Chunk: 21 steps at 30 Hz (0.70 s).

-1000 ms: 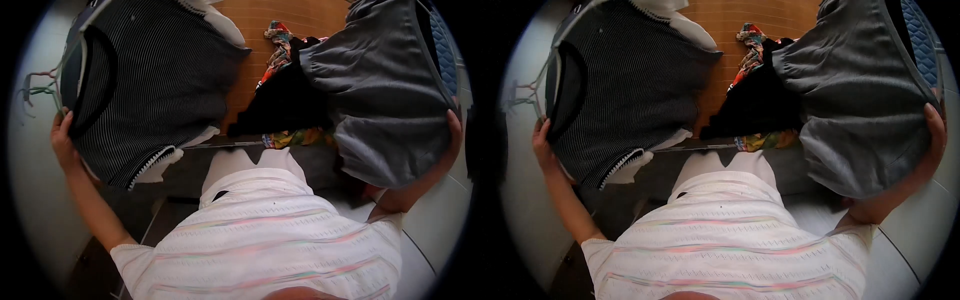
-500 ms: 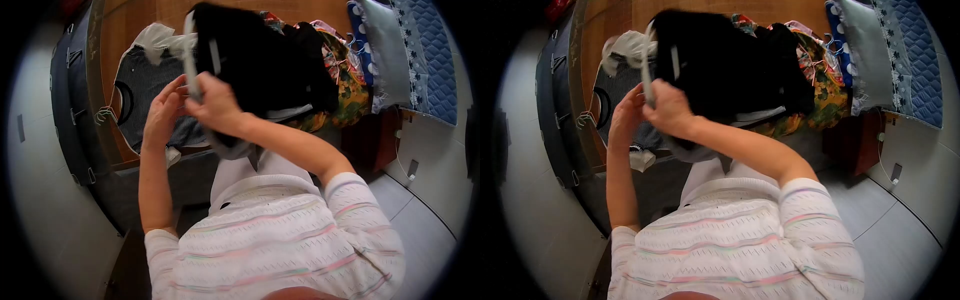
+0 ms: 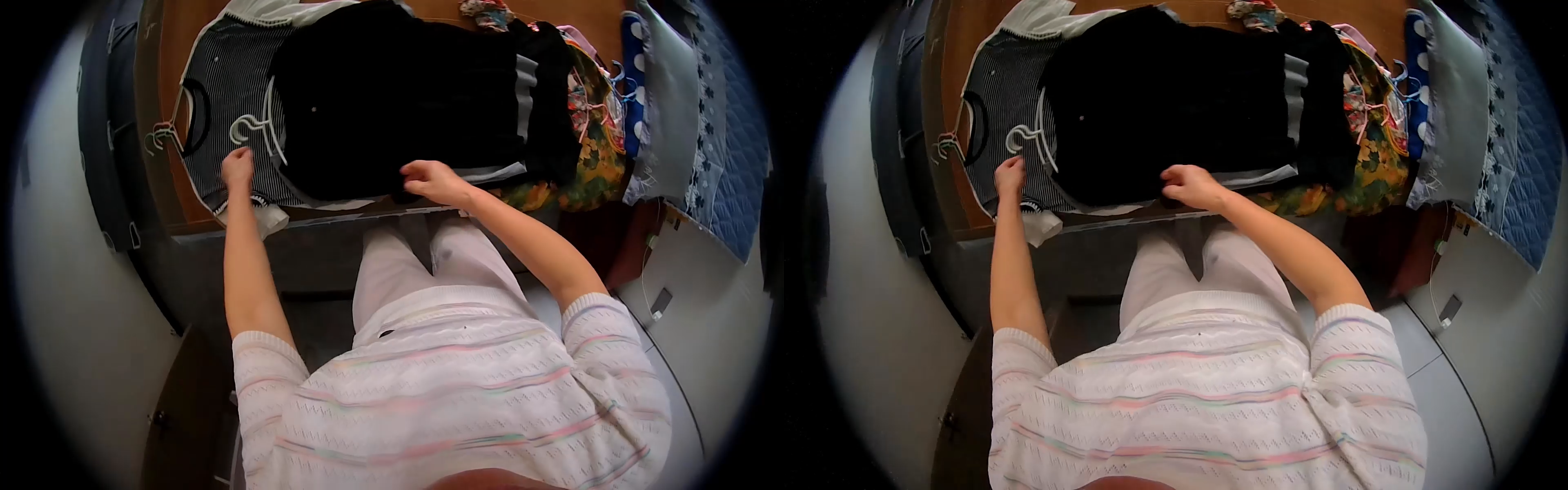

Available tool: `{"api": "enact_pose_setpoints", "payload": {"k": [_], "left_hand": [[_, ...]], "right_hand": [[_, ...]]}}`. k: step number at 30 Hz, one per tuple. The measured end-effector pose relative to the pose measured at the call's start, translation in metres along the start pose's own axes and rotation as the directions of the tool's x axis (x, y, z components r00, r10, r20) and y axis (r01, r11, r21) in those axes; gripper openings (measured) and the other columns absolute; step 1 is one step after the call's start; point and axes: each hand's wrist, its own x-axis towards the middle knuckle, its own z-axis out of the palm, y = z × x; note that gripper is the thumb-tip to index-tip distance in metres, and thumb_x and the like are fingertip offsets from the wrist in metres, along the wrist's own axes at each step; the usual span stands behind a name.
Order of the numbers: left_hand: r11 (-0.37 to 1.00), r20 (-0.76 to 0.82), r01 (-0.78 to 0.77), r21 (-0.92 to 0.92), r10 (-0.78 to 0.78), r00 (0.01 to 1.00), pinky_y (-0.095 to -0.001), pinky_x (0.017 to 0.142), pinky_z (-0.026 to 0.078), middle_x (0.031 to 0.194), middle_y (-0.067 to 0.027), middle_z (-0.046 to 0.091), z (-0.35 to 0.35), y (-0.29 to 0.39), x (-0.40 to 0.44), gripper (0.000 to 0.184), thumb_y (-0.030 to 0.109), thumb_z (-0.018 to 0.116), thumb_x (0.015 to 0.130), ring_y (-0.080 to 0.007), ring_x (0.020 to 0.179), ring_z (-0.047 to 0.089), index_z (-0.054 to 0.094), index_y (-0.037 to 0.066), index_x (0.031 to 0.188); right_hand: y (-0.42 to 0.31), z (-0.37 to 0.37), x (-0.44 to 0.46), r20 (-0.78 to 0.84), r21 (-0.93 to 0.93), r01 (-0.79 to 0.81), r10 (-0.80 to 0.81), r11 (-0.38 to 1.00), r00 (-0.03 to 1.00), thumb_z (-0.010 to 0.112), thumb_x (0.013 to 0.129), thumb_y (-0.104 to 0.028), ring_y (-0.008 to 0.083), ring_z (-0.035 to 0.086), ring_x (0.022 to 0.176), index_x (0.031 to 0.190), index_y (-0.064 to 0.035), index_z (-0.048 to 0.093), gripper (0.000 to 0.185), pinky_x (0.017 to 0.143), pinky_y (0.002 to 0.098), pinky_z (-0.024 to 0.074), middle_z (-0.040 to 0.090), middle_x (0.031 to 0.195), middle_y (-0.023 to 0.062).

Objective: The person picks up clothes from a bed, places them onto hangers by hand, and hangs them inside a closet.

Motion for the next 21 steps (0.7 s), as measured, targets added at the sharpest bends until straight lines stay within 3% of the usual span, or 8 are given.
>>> {"api": "enact_pose_setpoints", "payload": {"k": [2, 3, 4, 6, 11, 14, 18, 21], "left_hand": [[0.997, 0.177, -0.058, -0.055, 0.067, 0.982, -0.0312, 0.072, 0.047, 0.09, -0.0103, 0.065, 0.018, 0.026, -0.038, 0.034, 0.022, 0.062, 0.071, -0.0217, 0.08, 0.063, 0.063, 0.003, 0.099], [0.986, 0.195, -0.141, 0.084, 0.123, 0.973, -0.0278, 0.059, 0.046, 0.085, -0.0068, 0.064, 0.033, 0.02, -0.037, 0.036, 0.022, 0.064, 0.073, -0.0139, 0.069, 0.058, 0.062, 0.002, 0.103], [0.98, 0.13, -0.148, 0.131, 0.131, 0.983, -0.0304, 0.065, 0.047, 0.088, -0.0083, 0.065, 0.048, 0.015, -0.04, 0.039, 0.026, 0.067, 0.071, -0.016, 0.073, 0.06, 0.062, 0.001, 0.101], [0.996, -0.004, 0.075, 0.054, -0.075, 0.997, -0.037, 0.079, 0.045, 0.09, -0.0135, 0.064, 0.065, 0.023, -0.059, 0.039, 0.031, 0.068, 0.065, -0.0302, 0.087, 0.06, 0.063, 0.005, 0.094], [0.941, -0.204, 0.306, 0.141, -0.275, 0.94, -0.0413, 0.076, 0.047, 0.09, -0.0112, 0.063, 0.089, 0.022, -0.078, 0.034, 0.033, 0.067, 0.07, -0.0293, 0.089, 0.059, 0.06, 0.009, 0.094], [0.95, -0.109, 0.29, 0.114, -0.278, 0.954, -0.0389, 0.078, 0.046, 0.09, -0.0122, 0.063, 0.085, 0.031, -0.078, 0.03, 0.03, 0.066, 0.071, -0.0293, 0.088, 0.058, 0.063, 0.007, 0.09], [0.968, -0.229, 0.209, 0.138, -0.174, 0.958, -0.042, 0.069, 0.048, 0.086, -0.0095, 0.064, 0.088, 0.028, -0.067, 0.022, 0.028, 0.06, 0.073, -0.0288, 0.082, 0.06, 0.065, 0.011, 0.086], [0.992, -0.324, 0.037, -0.119, -0.074, 0.943, -0.0367, 0.065, 0.047, 0.075, -0.0111, 0.063, 0.088, 0.018, -0.062, 0.025, 0.026, 0.064, 0.073, -0.0266, 0.07, 0.059, 0.061, 0.002, 0.08]], "right_hand": [[0.016, -0.011, -0.009, -0.015, 0.111, -0.103, 0.105, 0.988, 0.994, 0.057, 0.078, -0.013, 0.0188, 0.059, 0.085, 0.112, 0.0034, 0.051, 0.038, 0.073, 0.0281, 0.0469, 0.061, 0.096, 0.0134], [0.012, -0.016, -0.015, -0.022, 0.118, -0.168, 0.172, 0.979, 0.985, 0.056, 0.078, -0.013, 0.0173, 0.058, 0.083, 0.112, 0.0031, 0.051, 0.037, 0.072, 0.0278, 0.0466, 0.061, 0.096, 0.0125], [0.006, -0.022, -0.021, -0.028, 0.125, -0.233, 0.238, 0.964, 0.971, 0.056, 0.079, -0.013, 0.0158, 0.058, 0.081, 0.112, 0.0028, 0.052, 0.036, 0.071, 0.0276, 0.0463, 0.061, 0.095, 0.0115], [0.01, -0.03, -0.025, -0.044, 0.058, -0.264, 0.267, 0.963, 0.963, 0.053, 0.082, -0.015, 0.0117, 0.057, 0.081, 0.114, -0.0002, 0.05, 0.035, 0.063, 0.0242, 0.0435, 0.059, 0.095, 0.0072], [0.007, -0.039, -0.027, -0.11, 0.168, -0.317, 0.337, 0.934, 0.935, 0.054, 0.082, -0.016, 0.0109, 0.057, 0.076, 0.11, -0.0007, 0.052, 0.032, 0.063, 0.0249, 0.0427, 0.059, 0.093, 0.0046], [0.008, -0.04, -0.026, -0.095, 0.168, -0.344, 0.363, 0.924, 0.927, 0.054, 0.082, -0.019, 0.0103, 0.057, 0.077, 0.11, -0.003, 0.052, 0.033, 0.063, 0.0243, 0.0421, 0.059, 0.094, 0.0031], [0.012, -0.038, -0.027, -0.088, 0.112, -0.362, 0.372, 0.925, 0.924, 0.054, 0.082, -0.021, 0.0098, 0.057, 0.078, 0.111, -0.0039, 0.051, 0.033, 0.063, 0.0242, 0.042, 0.06, 0.095, 0.0021], [0.016, -0.034, -0.028, -0.088, 0.106, -0.376, 0.386, 0.92, 0.918, 0.054, 0.083, -0.02, 0.0096, 0.058, 0.077, 0.11, -0.0029, 0.052, 0.032, 0.061, 0.0239, 0.0423, 0.06, 0.094, 0.0025]]}}
